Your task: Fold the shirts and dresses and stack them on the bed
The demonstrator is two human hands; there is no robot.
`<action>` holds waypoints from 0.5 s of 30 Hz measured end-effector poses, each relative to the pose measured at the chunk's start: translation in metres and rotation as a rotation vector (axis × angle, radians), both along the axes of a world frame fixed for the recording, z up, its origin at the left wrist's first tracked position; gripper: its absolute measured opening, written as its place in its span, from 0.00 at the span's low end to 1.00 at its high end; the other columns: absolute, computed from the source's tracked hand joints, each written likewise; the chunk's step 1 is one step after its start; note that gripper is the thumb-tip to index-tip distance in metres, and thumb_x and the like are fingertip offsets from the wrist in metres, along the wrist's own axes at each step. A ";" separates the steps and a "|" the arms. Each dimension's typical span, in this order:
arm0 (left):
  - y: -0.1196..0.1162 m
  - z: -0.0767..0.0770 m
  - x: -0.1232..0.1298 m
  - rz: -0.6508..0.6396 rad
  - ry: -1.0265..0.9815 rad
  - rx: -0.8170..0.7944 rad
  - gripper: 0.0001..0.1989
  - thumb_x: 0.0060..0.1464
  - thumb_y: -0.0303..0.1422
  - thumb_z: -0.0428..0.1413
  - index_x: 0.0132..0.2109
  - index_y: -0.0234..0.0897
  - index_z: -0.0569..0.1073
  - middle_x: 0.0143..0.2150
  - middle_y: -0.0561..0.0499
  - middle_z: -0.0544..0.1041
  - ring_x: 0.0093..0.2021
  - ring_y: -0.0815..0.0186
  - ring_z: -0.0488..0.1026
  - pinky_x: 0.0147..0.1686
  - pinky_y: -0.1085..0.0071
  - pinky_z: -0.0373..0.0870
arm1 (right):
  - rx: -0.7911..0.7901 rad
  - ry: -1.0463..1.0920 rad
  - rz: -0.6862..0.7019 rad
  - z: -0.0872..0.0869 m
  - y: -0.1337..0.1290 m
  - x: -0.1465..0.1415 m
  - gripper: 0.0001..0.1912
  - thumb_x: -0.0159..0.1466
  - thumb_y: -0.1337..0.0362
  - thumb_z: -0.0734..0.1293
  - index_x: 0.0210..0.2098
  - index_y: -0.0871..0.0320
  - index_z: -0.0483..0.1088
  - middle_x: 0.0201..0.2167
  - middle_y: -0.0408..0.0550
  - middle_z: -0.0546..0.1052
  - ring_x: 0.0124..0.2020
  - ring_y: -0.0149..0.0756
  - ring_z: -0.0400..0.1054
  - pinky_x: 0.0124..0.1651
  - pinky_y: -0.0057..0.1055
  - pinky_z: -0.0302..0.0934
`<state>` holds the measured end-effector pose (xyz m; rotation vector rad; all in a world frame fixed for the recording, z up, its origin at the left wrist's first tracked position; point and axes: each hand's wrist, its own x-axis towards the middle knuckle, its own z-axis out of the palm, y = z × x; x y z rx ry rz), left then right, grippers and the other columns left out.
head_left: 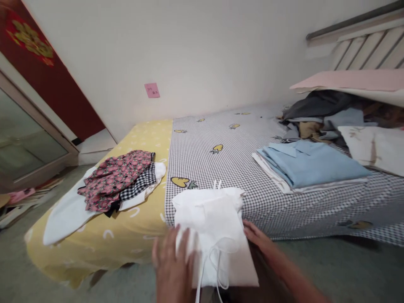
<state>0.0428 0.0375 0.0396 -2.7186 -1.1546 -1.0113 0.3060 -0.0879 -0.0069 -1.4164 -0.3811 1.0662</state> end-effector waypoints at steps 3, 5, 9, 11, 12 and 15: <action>-0.045 -0.013 0.036 -0.168 0.154 0.125 0.35 0.55 0.37 0.58 0.68 0.44 0.60 0.67 0.40 0.68 0.68 0.45 0.60 0.66 0.36 0.51 | 0.088 -0.016 -0.019 0.007 0.019 -0.005 0.34 0.46 0.46 0.77 0.48 0.52 0.69 0.50 0.52 0.79 0.51 0.50 0.73 0.53 0.45 0.66; -0.067 -0.037 0.062 -0.197 0.204 0.186 0.34 0.55 0.36 0.58 0.68 0.44 0.61 0.66 0.43 0.70 0.66 0.47 0.64 0.62 0.40 0.61 | 0.085 0.073 -0.026 0.012 0.028 -0.009 0.28 0.48 0.50 0.76 0.45 0.52 0.68 0.42 0.50 0.81 0.43 0.47 0.76 0.43 0.40 0.69; -0.077 -0.091 0.091 -0.130 0.215 0.190 0.26 0.55 0.32 0.57 0.62 0.40 0.69 0.62 0.41 0.74 0.62 0.49 0.71 0.55 0.43 0.71 | 0.057 0.296 -0.047 0.016 0.030 -0.016 0.18 0.53 0.53 0.75 0.37 0.51 0.68 0.28 0.41 0.79 0.25 0.33 0.72 0.22 0.25 0.57; -0.069 -0.105 0.090 -0.160 0.131 0.189 0.23 0.54 0.30 0.57 0.58 0.42 0.72 0.56 0.44 0.79 0.58 0.50 0.75 0.54 0.43 0.72 | 0.076 0.313 -0.016 0.011 0.025 -0.016 0.17 0.55 0.49 0.73 0.36 0.51 0.69 0.27 0.43 0.78 0.23 0.33 0.70 0.20 0.25 0.56; -0.063 -0.106 0.087 -0.183 0.071 0.189 0.23 0.55 0.28 0.56 0.57 0.44 0.73 0.53 0.47 0.81 0.54 0.52 0.77 0.55 0.44 0.72 | 0.093 0.286 0.005 0.007 0.023 -0.016 0.18 0.56 0.45 0.71 0.36 0.51 0.70 0.28 0.44 0.79 0.24 0.34 0.71 0.21 0.27 0.59; -0.047 -0.088 0.072 -0.223 0.003 0.109 0.28 0.56 0.26 0.51 0.62 0.46 0.68 0.49 0.51 0.83 0.48 0.58 0.80 0.56 0.49 0.72 | 0.171 0.075 0.068 -0.007 0.021 -0.017 0.26 0.59 0.36 0.63 0.43 0.49 0.74 0.33 0.50 0.81 0.32 0.46 0.76 0.28 0.39 0.69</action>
